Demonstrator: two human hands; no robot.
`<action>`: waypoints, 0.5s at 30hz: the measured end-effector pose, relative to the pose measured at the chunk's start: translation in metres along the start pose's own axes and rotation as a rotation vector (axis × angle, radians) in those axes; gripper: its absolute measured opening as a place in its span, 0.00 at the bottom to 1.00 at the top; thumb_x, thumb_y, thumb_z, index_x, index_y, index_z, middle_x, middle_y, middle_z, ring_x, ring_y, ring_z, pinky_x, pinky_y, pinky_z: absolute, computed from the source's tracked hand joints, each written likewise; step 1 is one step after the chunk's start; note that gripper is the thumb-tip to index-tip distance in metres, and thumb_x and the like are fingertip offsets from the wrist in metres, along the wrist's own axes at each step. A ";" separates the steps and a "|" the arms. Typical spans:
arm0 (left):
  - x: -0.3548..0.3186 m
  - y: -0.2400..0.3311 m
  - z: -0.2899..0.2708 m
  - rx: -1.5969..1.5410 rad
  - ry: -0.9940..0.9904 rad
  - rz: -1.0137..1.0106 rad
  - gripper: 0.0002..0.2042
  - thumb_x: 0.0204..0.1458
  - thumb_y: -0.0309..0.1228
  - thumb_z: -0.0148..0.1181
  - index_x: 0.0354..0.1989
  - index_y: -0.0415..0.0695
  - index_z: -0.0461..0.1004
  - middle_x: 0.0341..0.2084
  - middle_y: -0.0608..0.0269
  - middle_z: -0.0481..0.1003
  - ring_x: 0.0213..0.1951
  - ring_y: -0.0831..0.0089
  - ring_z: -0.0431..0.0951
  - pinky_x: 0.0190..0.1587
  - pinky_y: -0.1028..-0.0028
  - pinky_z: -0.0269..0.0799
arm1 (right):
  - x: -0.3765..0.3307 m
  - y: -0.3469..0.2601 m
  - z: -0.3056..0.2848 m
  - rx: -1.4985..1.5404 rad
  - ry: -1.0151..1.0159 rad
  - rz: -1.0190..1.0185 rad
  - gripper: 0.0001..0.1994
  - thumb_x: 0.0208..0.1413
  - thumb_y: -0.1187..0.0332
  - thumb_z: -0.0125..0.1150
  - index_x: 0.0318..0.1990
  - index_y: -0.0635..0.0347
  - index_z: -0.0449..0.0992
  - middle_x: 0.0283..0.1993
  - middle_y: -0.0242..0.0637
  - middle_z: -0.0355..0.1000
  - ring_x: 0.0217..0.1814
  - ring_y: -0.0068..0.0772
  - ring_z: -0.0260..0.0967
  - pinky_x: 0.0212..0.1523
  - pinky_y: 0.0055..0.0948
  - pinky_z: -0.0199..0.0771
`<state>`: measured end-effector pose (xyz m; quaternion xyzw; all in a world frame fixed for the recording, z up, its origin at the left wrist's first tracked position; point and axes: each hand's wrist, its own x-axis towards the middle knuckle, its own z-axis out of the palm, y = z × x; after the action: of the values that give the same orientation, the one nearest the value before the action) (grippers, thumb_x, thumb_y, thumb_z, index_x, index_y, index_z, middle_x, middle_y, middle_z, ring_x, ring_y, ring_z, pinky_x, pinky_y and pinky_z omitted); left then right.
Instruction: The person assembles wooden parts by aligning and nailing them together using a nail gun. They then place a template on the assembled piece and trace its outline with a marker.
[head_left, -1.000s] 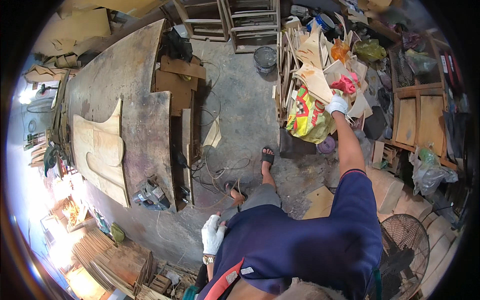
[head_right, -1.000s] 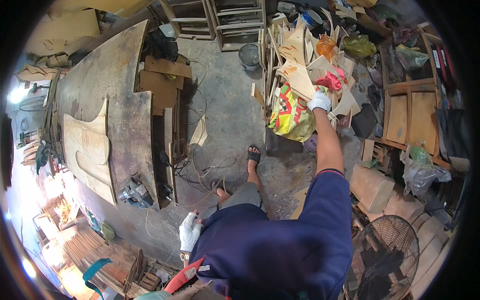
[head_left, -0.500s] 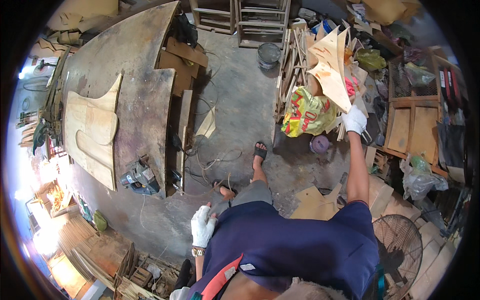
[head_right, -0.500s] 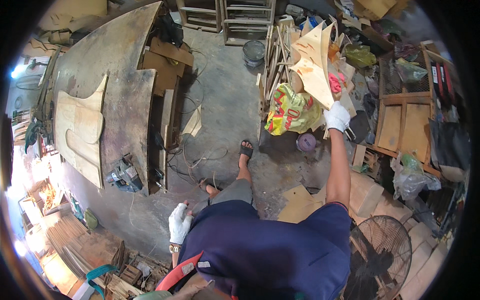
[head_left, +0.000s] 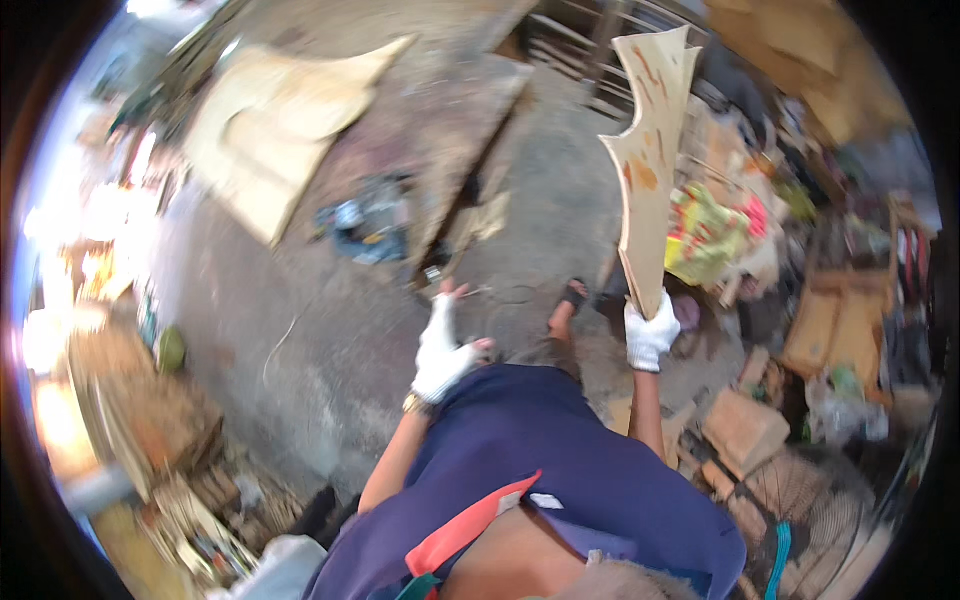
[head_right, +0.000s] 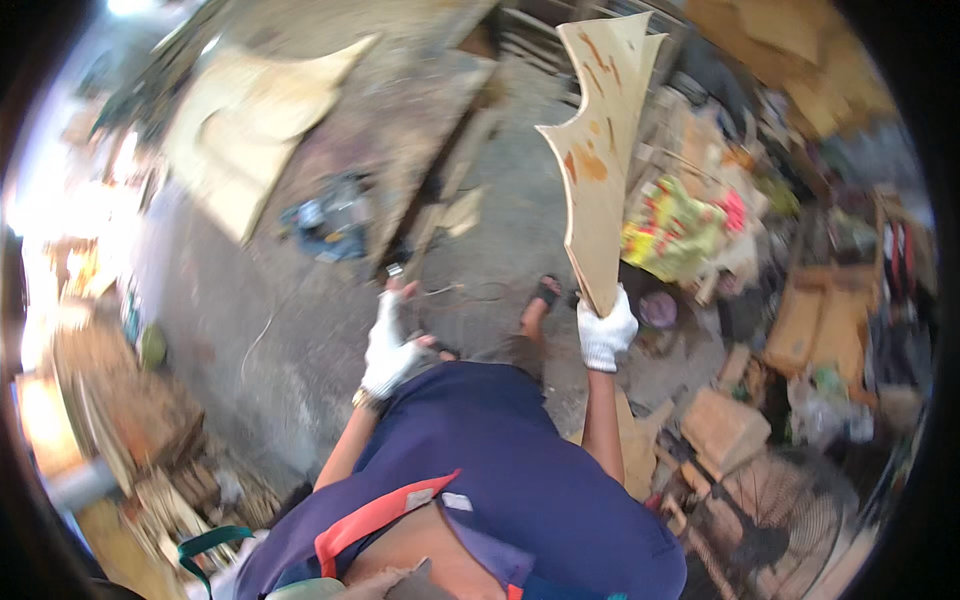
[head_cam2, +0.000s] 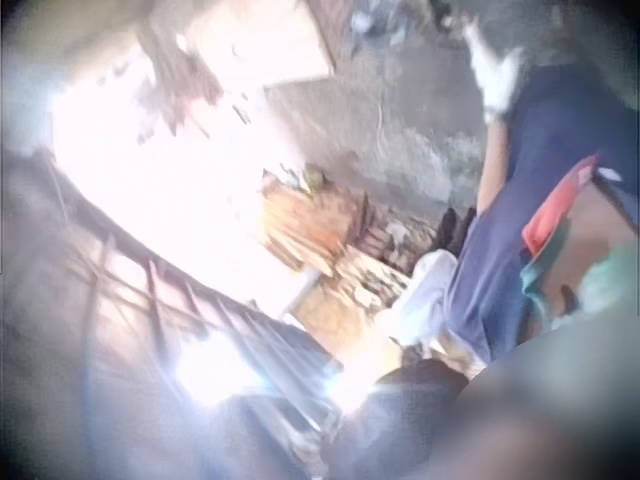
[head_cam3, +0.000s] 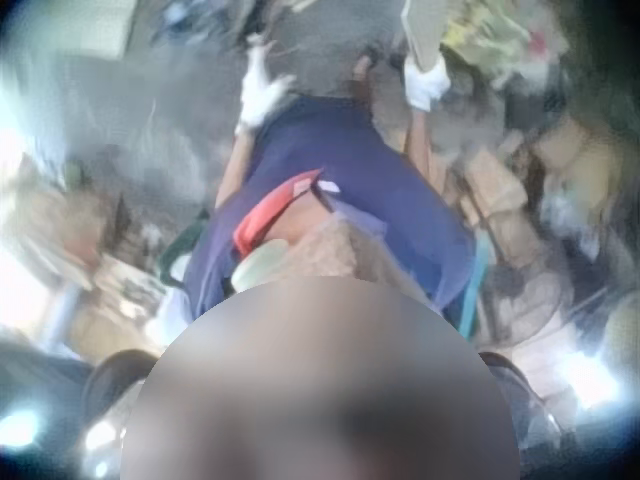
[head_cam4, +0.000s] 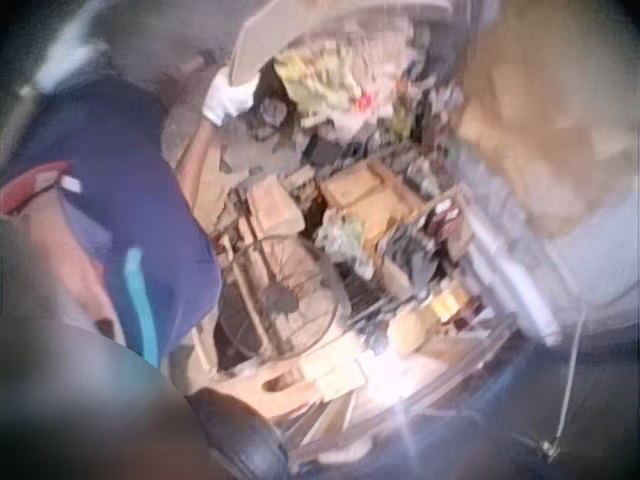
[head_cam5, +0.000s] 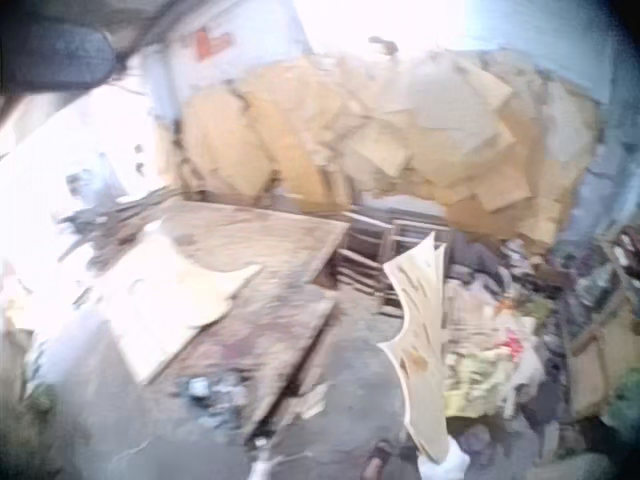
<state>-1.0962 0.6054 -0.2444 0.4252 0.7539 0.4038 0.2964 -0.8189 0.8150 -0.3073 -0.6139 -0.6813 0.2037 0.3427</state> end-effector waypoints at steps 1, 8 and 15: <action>-0.003 -0.003 -0.013 -0.110 -0.019 -0.012 0.57 0.40 0.27 0.72 0.80 0.48 0.42 0.73 0.50 0.60 0.75 0.56 0.58 0.70 0.62 0.62 | -0.026 -0.029 0.013 0.127 -0.015 -0.048 0.18 0.44 0.65 0.76 0.42 0.61 0.80 0.35 0.48 0.81 0.38 0.50 0.83 0.39 0.40 0.80; -0.045 -0.044 -0.143 -1.235 0.360 0.041 0.59 0.50 0.78 0.48 0.79 0.45 0.40 0.65 0.48 0.67 0.61 0.57 0.73 0.61 0.61 0.70 | -0.132 -0.162 0.052 0.185 -0.370 -0.593 0.21 0.39 0.64 0.76 0.42 0.62 0.79 0.30 0.49 0.79 0.30 0.51 0.79 0.32 0.40 0.77; -0.188 -0.116 -0.231 -1.386 0.619 -0.031 0.35 0.64 0.42 0.56 0.77 0.43 0.53 0.75 0.55 0.57 0.72 0.57 0.62 0.71 0.55 0.63 | -0.203 -0.225 0.074 0.046 -0.495 -1.176 0.26 0.38 0.61 0.72 0.47 0.65 0.80 0.28 0.43 0.77 0.24 0.48 0.75 0.29 0.42 0.73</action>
<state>-1.2387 0.3216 -0.2097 -0.0017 0.3823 0.8818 0.2761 -1.0264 0.5904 -0.2445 -0.0644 -0.9589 0.1319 0.2430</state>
